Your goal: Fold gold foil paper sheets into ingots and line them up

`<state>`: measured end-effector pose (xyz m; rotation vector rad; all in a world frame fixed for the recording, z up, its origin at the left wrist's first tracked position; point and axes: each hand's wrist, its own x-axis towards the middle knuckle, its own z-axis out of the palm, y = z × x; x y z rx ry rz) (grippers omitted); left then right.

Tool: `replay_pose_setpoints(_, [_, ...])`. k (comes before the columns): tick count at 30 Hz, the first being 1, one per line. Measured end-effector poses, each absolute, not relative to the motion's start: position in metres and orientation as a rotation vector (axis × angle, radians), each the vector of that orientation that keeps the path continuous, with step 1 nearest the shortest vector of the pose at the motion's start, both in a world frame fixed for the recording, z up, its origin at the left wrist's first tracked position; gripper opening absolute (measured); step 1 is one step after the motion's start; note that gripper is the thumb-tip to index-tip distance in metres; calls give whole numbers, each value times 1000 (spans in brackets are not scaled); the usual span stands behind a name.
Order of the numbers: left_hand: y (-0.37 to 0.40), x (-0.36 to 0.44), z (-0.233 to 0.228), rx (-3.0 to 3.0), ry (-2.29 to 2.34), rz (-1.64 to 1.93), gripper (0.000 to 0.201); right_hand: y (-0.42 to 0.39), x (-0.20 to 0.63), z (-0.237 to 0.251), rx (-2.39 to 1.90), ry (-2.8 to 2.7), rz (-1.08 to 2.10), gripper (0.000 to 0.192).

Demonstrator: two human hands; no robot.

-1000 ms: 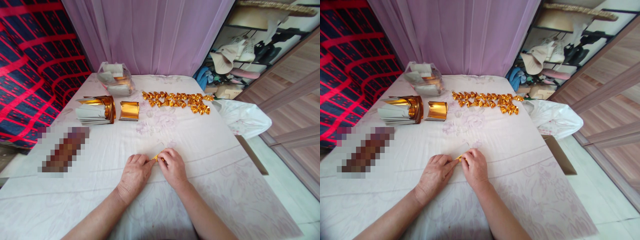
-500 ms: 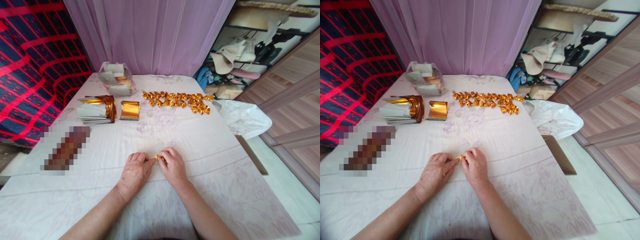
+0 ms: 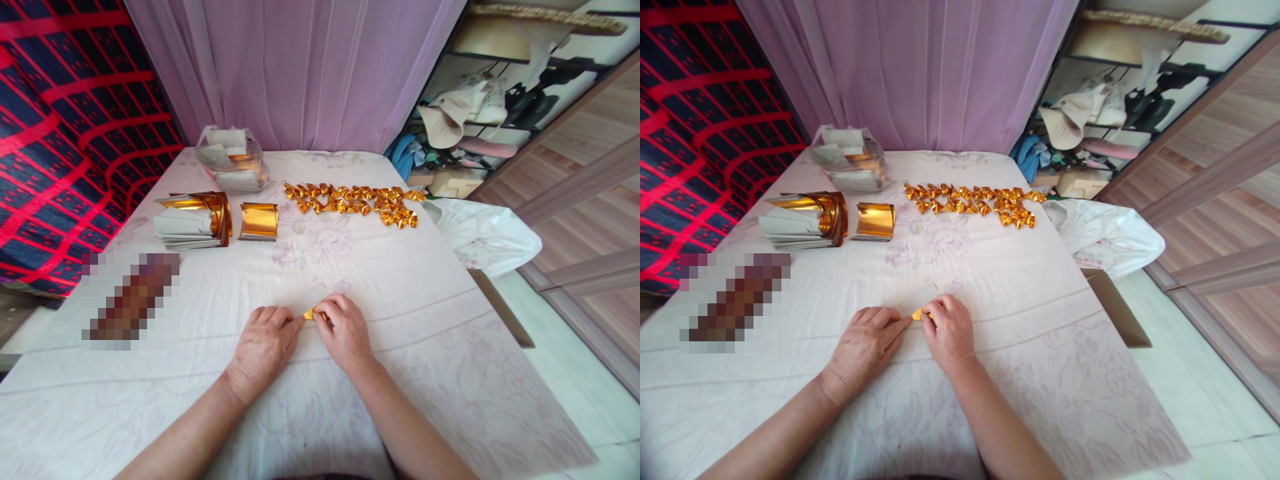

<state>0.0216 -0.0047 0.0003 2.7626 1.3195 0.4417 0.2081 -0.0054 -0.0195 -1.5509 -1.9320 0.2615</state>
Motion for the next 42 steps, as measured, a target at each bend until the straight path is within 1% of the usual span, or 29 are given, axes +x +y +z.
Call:
replay_pose_setpoints(5, [-6, 26, 4, 2798, 1360, 380, 23, -6, 208, -17, -1557, -1944, 263, 9])
replay_pose_setpoints(12, [-8, 29, 9, 2839, 1369, 335, 19, -7, 205, -15, -1618, -1961, 244, 2])
replay_pose_setpoints(15, [-9, 31, 9, 2852, 1364, 309, 18, -6, 204, -16, -1631, -1963, 244, 2])
replay_pose_setpoints(21, [-9, 30, 1, 2850, 1360, 421, 27, -5, 204, -18, -1613, -1953, 247, 2])
replay_pose_setpoints(26, [-8, 27, 0, 2817, 1370, 400, 30, -5, 207, -18, -1585, -1936, 318, 2])
replay_pose_setpoints(33, [-7, 26, 0, 2813, 1371, 394, 30, -3, 217, -23, -1503, -1884, 504, 12])
replay_pose_setpoints(42, [-7, 26, 2, 2795, 1357, 400, 29, 1, 227, -23, -1385, -1897, 612, 25])
